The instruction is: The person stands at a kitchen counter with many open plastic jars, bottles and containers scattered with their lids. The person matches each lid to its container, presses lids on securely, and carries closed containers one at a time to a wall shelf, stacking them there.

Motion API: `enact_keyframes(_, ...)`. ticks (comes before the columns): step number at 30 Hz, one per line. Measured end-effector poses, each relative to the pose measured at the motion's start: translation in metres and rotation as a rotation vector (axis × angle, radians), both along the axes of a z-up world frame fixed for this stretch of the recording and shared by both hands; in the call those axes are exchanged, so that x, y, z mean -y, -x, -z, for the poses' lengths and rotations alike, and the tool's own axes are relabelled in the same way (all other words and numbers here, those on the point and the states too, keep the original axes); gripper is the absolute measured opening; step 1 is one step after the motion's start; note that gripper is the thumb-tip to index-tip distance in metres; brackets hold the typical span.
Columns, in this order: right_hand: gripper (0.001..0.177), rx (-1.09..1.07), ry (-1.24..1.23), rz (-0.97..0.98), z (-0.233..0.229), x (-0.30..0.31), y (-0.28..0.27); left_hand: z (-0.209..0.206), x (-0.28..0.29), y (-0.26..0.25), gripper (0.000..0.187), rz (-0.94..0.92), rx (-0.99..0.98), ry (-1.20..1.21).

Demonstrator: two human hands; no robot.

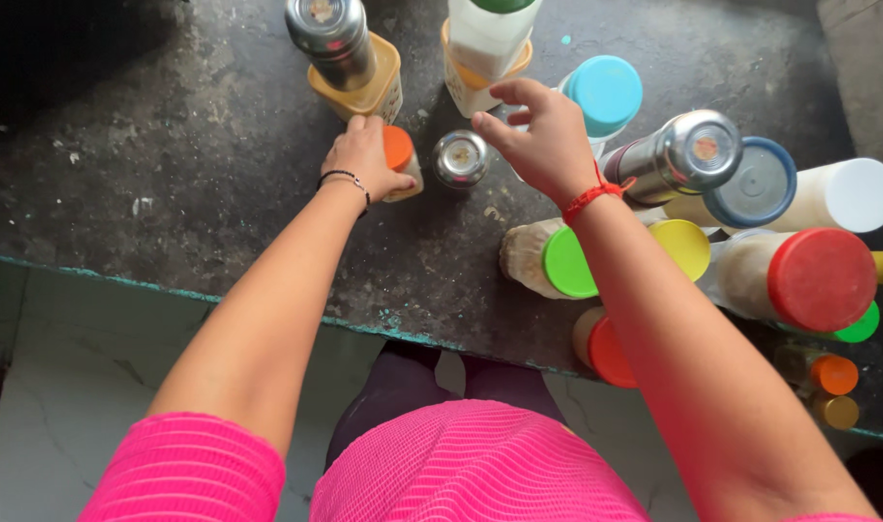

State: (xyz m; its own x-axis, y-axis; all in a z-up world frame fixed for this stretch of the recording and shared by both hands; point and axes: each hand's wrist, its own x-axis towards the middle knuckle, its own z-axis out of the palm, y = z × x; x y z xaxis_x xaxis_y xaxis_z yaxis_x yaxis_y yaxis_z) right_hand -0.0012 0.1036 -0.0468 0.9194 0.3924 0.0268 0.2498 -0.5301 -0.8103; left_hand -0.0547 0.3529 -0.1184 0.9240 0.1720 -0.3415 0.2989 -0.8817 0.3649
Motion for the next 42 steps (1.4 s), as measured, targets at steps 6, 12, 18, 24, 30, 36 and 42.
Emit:
enact_keyframes(6, 0.042, -0.139, -0.018, 0.138, 0.023, 0.002, 0.009, 0.056, -0.024, 0.015, 0.077, -0.190, -0.107, 0.055)
enact_keyframes(12, 0.040, -0.144, 0.071, 0.199, 0.037, 0.008, 0.014, 0.131, -0.040, 0.032, 0.073, -0.168, -0.006, 0.085)
enact_keyframes(18, 0.041, -0.221, 0.059, 0.243, 0.039, 0.010, 0.019, 0.117, -0.037, 0.049, 0.076, 0.034, -0.242, 0.008)
enact_keyframes(24, 0.039, -0.150, 0.024, 0.263, 0.022, 0.007, 0.019, 0.042, -0.017, 0.024, 0.033, 0.245, 0.383, 0.116)
enact_keyframes(30, 0.028, 0.082, -0.128, 0.320, -0.019, 0.022, 0.015, -0.044, 0.058, -0.052, 0.017, 0.234, 0.660, 0.559)
enact_keyframes(36, 0.022, 0.272, -0.077, 0.519, -0.055, 0.115, 0.012, -0.100, 0.147, -0.102, 0.024, 0.522, 0.774, 0.610)
enact_keyframes(42, 0.028, 0.221, 0.138, 0.687, -0.060, 0.247, 0.018, -0.100, 0.237, -0.127, 0.023, 0.669, 0.791, 0.586)
